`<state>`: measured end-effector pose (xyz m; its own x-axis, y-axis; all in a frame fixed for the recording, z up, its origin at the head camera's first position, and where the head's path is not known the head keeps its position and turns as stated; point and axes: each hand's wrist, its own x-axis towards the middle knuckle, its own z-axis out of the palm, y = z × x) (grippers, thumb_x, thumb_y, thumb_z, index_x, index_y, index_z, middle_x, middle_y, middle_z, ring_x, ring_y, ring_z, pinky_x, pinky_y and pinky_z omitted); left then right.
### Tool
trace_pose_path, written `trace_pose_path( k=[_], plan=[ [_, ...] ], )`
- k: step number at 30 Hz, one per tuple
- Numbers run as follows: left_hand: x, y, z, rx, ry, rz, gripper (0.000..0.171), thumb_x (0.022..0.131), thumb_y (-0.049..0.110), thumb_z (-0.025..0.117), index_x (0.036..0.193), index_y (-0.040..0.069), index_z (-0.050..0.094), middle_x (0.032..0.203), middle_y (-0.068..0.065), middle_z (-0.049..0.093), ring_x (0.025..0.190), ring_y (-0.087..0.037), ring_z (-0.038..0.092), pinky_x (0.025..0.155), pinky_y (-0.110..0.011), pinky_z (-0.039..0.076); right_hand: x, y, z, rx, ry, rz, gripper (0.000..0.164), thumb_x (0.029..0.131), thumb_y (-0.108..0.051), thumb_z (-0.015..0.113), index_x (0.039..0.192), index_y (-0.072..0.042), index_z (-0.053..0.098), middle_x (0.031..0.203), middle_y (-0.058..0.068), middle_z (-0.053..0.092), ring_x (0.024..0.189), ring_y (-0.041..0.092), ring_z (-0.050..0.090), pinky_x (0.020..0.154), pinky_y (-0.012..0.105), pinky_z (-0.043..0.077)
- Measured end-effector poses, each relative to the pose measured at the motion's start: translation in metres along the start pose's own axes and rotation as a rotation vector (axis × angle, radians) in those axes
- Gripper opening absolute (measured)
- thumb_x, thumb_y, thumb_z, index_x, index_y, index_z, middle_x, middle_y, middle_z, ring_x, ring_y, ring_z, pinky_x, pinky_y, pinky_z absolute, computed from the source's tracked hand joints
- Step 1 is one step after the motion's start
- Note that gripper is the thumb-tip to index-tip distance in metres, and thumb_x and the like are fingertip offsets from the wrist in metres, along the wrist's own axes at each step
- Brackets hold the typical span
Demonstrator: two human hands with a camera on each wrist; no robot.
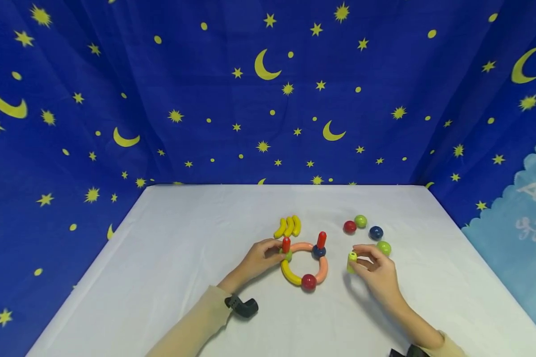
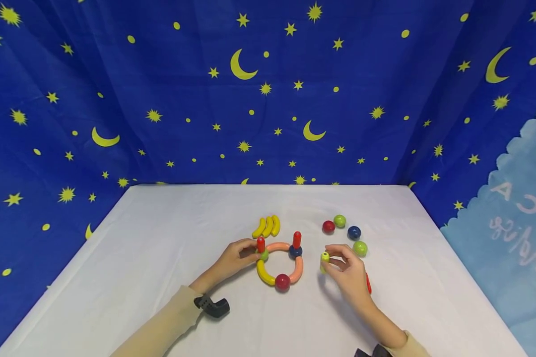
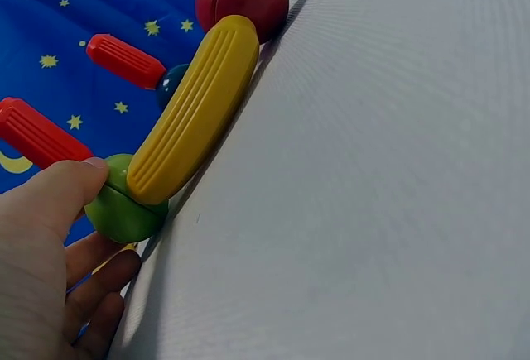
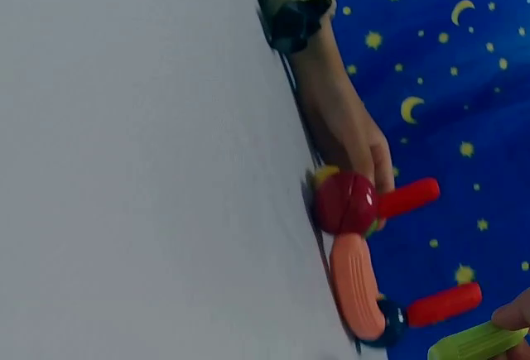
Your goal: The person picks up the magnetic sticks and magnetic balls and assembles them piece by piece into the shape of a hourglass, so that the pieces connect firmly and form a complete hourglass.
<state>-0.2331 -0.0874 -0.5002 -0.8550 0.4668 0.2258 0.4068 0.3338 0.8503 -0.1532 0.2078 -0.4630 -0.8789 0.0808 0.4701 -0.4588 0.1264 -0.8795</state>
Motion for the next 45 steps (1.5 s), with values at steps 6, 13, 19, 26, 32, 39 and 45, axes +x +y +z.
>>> trace_pose_path(
  k=[6, 13, 19, 26, 32, 39, 45],
  plan=[
    [0.000, 0.001, 0.001, 0.013, 0.001, -0.005, 0.031, 0.087, 0.022, 0.069, 0.115, 0.011, 0.066, 0.111, -0.003, 0.068, 0.102, -0.016, 0.062, 0.095, -0.027, 0.048, 0.002, 0.001, 0.026, 0.020, -0.130, 0.006, 0.032, 0.076, 0.017, 0.066, 0.107, 0.015, 0.056, 0.101, -0.010, 0.063, 0.094, 0.001, 0.063, 0.080, 0.016, 0.053],
    [0.000, 0.000, 0.000, 0.012, 0.004, 0.019, 0.029, 0.087, 0.020, 0.069, 0.114, 0.010, 0.066, 0.109, -0.005, 0.069, 0.100, -0.018, 0.063, 0.090, -0.026, 0.050, 0.001, 0.004, 0.052, 0.145, -0.284, -0.084, 0.034, 0.079, 0.018, 0.063, 0.110, 0.021, 0.050, 0.108, -0.006, 0.061, 0.100, 0.006, 0.062, 0.083, 0.017, 0.053],
    [0.000, -0.002, 0.001, -0.003, 0.000, 0.019, 0.029, 0.087, 0.022, 0.069, 0.114, 0.012, 0.067, 0.109, -0.004, 0.068, 0.100, -0.020, 0.063, 0.090, -0.029, 0.050, -0.005, 0.004, 0.062, 0.161, -0.327, -0.103, 0.034, 0.077, 0.018, 0.064, 0.109, 0.011, 0.056, 0.105, -0.001, 0.059, 0.095, 0.002, 0.061, 0.079, 0.018, 0.054],
    [-0.001, 0.000, 0.000, 0.023, 0.000, 0.004, 0.030, 0.087, 0.022, 0.068, 0.115, 0.012, 0.066, 0.110, -0.002, 0.068, 0.100, -0.017, 0.063, 0.091, -0.026, 0.049, -0.007, 0.005, 0.064, 0.129, -0.334, -0.087, 0.031, 0.077, 0.016, 0.065, 0.106, 0.014, 0.056, 0.104, 0.005, 0.057, 0.093, 0.002, 0.059, 0.077, 0.018, 0.054],
    [-0.001, 0.000, 0.000, 0.036, -0.010, 0.015, 0.029, 0.089, 0.021, 0.067, 0.116, 0.011, 0.066, 0.109, -0.002, 0.068, 0.099, -0.016, 0.063, 0.089, -0.025, 0.049, -0.008, 0.002, 0.063, 0.101, -0.339, -0.096, 0.033, 0.075, 0.018, 0.065, 0.105, 0.020, 0.053, 0.102, 0.011, 0.055, 0.094, 0.000, 0.057, 0.078, 0.015, 0.052],
    [0.000, 0.002, -0.001, 0.043, -0.013, 0.004, 0.030, 0.089, 0.024, 0.066, 0.117, 0.014, 0.066, 0.111, -0.002, 0.068, 0.101, -0.017, 0.063, 0.092, -0.029, 0.050, -0.009, 0.002, 0.064, 0.080, -0.341, -0.174, 0.033, 0.073, 0.022, 0.063, 0.104, 0.015, 0.057, 0.099, 0.010, 0.055, 0.094, 0.004, 0.055, 0.079, 0.015, 0.051],
    [-0.001, 0.004, -0.001, 0.049, -0.018, -0.009, 0.030, 0.089, 0.024, 0.067, 0.117, 0.014, 0.065, 0.113, -0.002, 0.067, 0.105, -0.016, 0.062, 0.096, -0.032, 0.048, -0.010, 0.003, 0.062, 0.027, -0.344, -0.133, 0.035, 0.073, 0.019, 0.065, 0.106, 0.011, 0.059, 0.098, 0.013, 0.056, 0.093, 0.003, 0.055, 0.078, 0.017, 0.050]
  ],
)
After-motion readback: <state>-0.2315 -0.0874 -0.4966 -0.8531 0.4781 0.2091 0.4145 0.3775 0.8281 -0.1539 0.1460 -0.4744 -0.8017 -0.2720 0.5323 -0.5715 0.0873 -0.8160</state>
